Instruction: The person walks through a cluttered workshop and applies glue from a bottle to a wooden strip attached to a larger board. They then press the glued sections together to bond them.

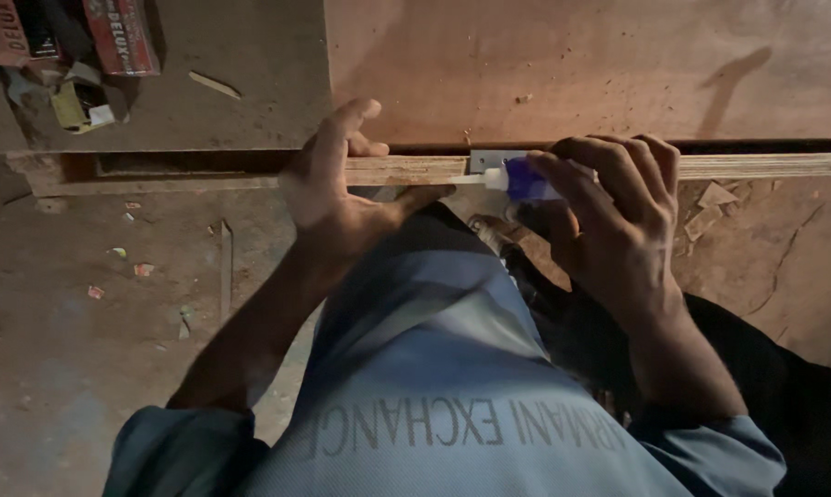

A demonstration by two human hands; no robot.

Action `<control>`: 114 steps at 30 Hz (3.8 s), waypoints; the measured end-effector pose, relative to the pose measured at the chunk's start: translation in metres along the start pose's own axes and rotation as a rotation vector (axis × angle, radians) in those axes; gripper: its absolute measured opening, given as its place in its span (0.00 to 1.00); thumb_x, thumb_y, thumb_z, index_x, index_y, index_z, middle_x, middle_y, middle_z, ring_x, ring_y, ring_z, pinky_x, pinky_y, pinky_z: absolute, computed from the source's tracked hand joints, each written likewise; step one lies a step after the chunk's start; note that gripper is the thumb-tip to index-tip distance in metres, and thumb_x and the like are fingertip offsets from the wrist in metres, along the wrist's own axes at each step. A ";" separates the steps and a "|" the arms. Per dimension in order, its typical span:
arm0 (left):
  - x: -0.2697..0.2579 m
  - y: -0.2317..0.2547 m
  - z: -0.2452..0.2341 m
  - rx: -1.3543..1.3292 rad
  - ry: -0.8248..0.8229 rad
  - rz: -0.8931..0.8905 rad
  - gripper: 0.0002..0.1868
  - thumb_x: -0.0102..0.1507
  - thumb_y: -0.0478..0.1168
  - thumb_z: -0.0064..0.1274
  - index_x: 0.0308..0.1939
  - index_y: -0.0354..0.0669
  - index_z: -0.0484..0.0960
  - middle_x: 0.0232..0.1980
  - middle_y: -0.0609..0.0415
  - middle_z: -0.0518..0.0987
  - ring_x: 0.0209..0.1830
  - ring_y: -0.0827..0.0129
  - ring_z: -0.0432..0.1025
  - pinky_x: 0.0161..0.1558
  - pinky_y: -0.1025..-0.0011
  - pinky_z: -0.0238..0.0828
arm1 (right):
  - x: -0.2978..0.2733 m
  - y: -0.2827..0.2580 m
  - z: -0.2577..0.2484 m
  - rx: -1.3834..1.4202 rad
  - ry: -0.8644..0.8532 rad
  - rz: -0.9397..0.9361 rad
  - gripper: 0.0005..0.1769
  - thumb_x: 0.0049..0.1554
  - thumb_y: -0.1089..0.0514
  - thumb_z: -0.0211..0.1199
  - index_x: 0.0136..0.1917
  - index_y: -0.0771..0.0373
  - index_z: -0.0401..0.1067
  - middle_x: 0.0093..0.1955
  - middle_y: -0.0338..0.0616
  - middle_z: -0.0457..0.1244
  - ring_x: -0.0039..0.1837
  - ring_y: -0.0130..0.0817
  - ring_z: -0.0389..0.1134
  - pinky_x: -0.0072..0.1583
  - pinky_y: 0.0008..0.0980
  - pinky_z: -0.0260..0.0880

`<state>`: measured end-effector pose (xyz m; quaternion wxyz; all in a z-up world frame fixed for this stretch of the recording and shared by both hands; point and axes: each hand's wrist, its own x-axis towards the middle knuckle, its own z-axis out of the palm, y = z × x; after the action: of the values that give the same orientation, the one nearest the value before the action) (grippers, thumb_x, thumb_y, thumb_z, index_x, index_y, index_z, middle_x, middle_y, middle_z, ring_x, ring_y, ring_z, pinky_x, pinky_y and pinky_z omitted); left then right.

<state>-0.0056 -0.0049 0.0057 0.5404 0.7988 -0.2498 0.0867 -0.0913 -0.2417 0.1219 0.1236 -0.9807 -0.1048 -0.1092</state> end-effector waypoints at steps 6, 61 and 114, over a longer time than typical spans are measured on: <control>0.000 -0.006 0.006 -0.041 0.014 0.051 0.47 0.56 0.57 0.81 0.67 0.39 0.70 0.40 0.55 0.80 0.39 0.72 0.80 0.40 0.76 0.82 | -0.008 0.008 0.010 0.010 -0.020 -0.023 0.19 0.65 0.49 0.71 0.62 0.62 0.77 0.60 0.45 0.69 0.62 0.41 0.68 0.69 0.46 0.61; -0.009 -0.003 0.009 -0.135 -0.018 -0.076 0.51 0.58 0.56 0.79 0.73 0.43 0.62 0.40 0.58 0.75 0.40 0.75 0.75 0.45 0.74 0.81 | -0.005 0.016 -0.004 -0.105 -0.030 -0.084 0.12 0.60 0.62 0.69 0.58 0.61 0.80 0.57 0.42 0.69 0.59 0.38 0.69 0.66 0.41 0.60; 0.021 -0.004 -0.033 -0.001 -0.358 0.085 0.20 0.60 0.41 0.72 0.51 0.35 0.83 0.45 0.48 0.84 0.42 0.66 0.82 0.43 0.70 0.82 | -0.033 0.036 0.016 0.417 0.157 0.156 0.21 0.60 0.61 0.77 0.64 0.66 0.75 0.60 0.51 0.68 0.61 0.39 0.73 0.59 0.33 0.77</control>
<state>0.0185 0.0199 0.0238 0.4836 0.7900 -0.3754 -0.0343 -0.1111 -0.2773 0.0915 0.3392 -0.9277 -0.0391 -0.1510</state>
